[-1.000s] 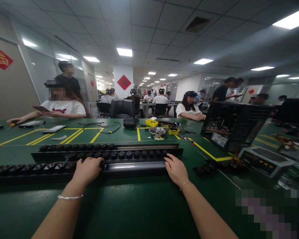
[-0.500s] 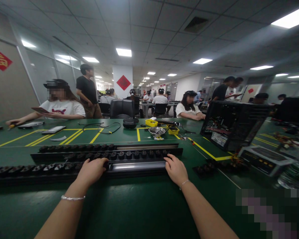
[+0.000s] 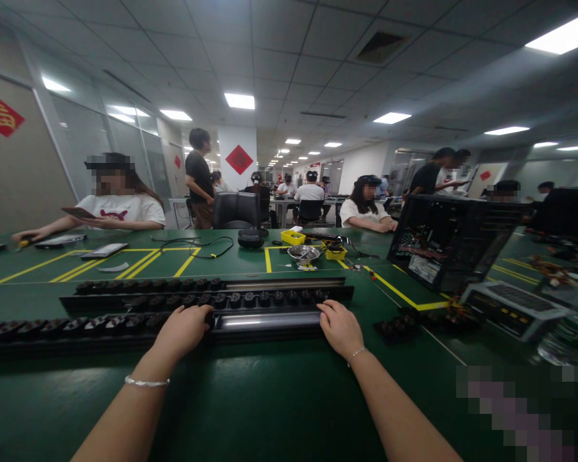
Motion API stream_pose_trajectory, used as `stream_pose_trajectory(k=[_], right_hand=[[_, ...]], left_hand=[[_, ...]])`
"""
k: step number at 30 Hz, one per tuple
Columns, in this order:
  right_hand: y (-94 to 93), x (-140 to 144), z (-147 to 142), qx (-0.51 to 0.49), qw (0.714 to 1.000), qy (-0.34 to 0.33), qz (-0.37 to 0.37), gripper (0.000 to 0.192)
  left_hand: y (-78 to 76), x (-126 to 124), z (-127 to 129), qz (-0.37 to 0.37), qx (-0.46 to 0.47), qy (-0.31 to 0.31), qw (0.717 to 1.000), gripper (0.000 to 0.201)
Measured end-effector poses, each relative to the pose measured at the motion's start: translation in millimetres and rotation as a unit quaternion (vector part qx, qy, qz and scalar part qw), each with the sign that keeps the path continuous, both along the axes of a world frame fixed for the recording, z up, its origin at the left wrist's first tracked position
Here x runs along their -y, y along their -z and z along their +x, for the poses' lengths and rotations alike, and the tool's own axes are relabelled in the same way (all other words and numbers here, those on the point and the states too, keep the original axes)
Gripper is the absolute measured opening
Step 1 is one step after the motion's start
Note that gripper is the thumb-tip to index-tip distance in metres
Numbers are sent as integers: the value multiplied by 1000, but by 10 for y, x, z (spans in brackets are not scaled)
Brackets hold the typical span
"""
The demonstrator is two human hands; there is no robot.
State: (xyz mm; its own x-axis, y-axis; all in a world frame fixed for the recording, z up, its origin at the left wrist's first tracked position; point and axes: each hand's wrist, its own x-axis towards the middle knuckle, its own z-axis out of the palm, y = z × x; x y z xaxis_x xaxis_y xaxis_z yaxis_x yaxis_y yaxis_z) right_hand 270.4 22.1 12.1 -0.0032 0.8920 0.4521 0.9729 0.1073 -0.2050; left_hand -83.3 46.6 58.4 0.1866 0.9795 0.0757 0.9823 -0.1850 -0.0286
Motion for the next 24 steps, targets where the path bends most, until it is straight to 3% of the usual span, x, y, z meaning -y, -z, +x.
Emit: stream_pose_trajectory(k=[24], right_hand=[[-10, 7, -6, -6, 1000, -6, 4, 37]], left_hand=[[22, 16, 151, -10, 43, -3, 999, 49]])
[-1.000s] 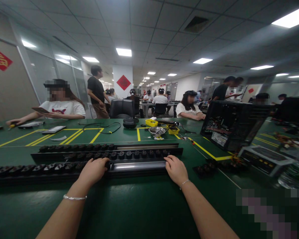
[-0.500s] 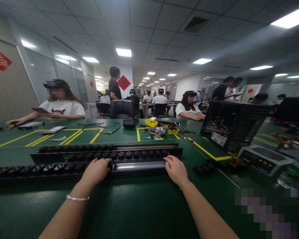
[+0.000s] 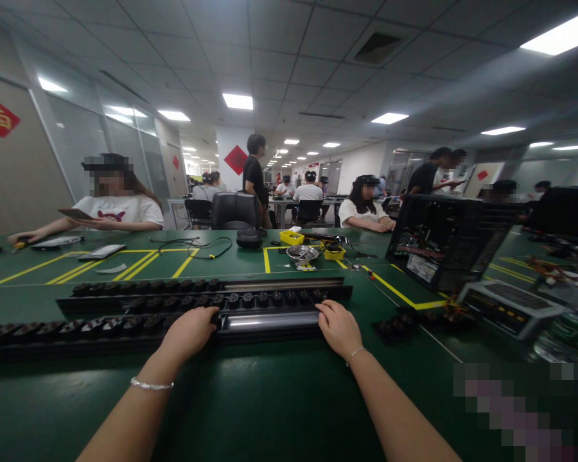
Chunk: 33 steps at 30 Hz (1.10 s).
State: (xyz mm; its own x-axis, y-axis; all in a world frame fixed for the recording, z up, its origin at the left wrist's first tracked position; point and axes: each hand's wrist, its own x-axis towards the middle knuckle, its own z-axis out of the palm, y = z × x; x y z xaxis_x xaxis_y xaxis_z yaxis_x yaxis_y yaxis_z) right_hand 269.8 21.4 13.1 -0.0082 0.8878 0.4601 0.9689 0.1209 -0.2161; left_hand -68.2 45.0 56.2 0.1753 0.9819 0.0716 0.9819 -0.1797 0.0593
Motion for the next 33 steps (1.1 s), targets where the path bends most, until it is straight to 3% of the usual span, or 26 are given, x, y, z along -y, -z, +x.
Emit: stream_pose_trajectory(k=[33], right_hand=[[19, -11, 1, 5, 1000, 4, 0, 37]], left_hand=[[41, -16, 140, -18, 58, 4, 998, 48]])
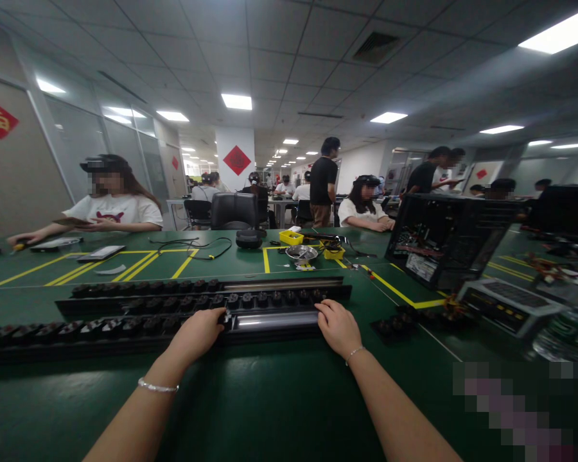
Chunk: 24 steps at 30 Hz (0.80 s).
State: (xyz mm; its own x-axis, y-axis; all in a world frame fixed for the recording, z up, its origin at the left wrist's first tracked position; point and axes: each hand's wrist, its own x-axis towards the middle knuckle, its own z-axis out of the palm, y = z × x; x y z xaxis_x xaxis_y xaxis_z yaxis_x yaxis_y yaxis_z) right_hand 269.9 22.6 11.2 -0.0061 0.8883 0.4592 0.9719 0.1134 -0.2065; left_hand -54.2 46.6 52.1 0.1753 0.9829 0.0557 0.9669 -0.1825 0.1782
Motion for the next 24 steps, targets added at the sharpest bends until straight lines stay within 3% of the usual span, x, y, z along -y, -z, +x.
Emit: stream_pose_trajectory(k=[24], right_hand=[[-14, 8, 2, 5, 1000, -1, 5, 37]], left_hand=[[46, 12, 128, -13, 58, 34, 998, 50]])
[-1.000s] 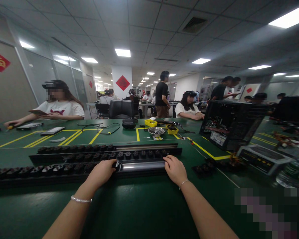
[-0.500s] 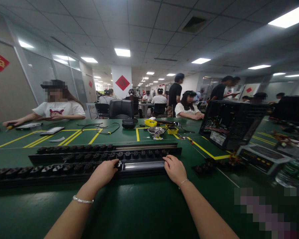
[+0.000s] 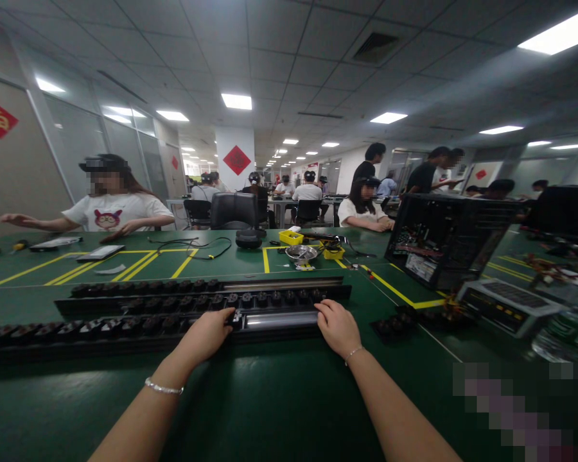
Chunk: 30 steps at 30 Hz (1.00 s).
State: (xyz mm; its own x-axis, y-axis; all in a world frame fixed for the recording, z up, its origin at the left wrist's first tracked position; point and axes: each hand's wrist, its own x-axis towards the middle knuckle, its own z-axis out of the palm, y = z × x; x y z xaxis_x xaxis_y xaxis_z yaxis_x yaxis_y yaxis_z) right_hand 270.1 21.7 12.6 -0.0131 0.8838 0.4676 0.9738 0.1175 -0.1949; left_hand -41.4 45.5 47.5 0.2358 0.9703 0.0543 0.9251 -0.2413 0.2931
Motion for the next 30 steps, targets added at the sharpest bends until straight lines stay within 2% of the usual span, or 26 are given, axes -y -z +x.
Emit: stream_pose_trajectory(k=[8, 21, 30], right_hand=[[-6, 4, -8, 0, 1000, -1, 0, 37], [6, -10, -3, 2, 1000, 3, -7, 37], [13, -10, 0, -6, 1000, 4, -12, 36]], left_hand=[[46, -6, 26, -5, 34, 9, 999, 51], [22, 64, 115, -22, 55, 7, 998, 49], [45, 83, 155, -44, 81, 28, 995, 53]])
